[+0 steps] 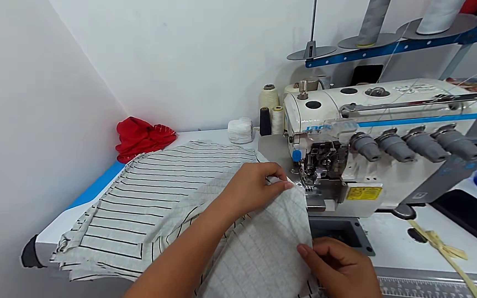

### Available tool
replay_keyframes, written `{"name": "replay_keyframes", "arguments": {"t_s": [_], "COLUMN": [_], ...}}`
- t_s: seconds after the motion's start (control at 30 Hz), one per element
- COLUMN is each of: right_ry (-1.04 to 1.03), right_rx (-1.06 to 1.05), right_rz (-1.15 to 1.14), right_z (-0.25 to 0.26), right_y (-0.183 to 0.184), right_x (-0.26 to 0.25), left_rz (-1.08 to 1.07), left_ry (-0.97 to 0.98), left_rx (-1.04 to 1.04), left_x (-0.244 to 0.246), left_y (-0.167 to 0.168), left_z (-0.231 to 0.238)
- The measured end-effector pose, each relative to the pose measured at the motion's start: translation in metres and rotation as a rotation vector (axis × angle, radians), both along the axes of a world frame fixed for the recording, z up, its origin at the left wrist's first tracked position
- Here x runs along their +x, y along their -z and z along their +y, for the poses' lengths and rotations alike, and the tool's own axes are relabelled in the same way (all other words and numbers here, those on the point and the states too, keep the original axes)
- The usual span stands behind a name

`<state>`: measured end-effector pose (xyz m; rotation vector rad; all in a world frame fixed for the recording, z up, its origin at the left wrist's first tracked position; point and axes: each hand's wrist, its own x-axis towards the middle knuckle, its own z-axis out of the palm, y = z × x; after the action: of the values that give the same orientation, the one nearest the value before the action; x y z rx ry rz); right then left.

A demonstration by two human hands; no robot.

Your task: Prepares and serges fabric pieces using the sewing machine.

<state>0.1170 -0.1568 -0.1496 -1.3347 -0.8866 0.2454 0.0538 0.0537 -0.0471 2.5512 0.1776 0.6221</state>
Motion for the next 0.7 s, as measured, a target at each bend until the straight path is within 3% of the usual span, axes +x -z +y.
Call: {"name": "replay_keyframes", "arguments": {"t_s": [0.2, 0.3, 0.4, 0.57, 0.7], "right_ry": [0.019, -0.092, -0.242, -0.296, -0.261], "right_rx": [0.0, -0.068, -0.139, -0.024, 0.025], "right_rz": [0.164, 0.26, 0.26, 0.218, 0.192], "right_z": [0.006, 0.004, -0.005, -0.026, -0.03], "right_y": [-0.005, -0.007, -0.004, 0.001, 0.002], "right_x": [-0.003, -0.002, 0.002, 0.005, 0.011], "left_rz": [-0.125, -0.157, -0.074, -0.004, -0.004], "left_ry": [0.033, 0.113, -0.024, -0.074, -0.064], "left_rx": [0.226, 0.504, 0.695, 0.532, 0.456], "left_x": [0.006, 0.005, -0.01, -0.024, -0.017], "left_y": [0.014, 0.013, 0.008, 0.038, 0.041], "left_z": [0.001, -0.006, -0.039, -0.076, -0.082]}}
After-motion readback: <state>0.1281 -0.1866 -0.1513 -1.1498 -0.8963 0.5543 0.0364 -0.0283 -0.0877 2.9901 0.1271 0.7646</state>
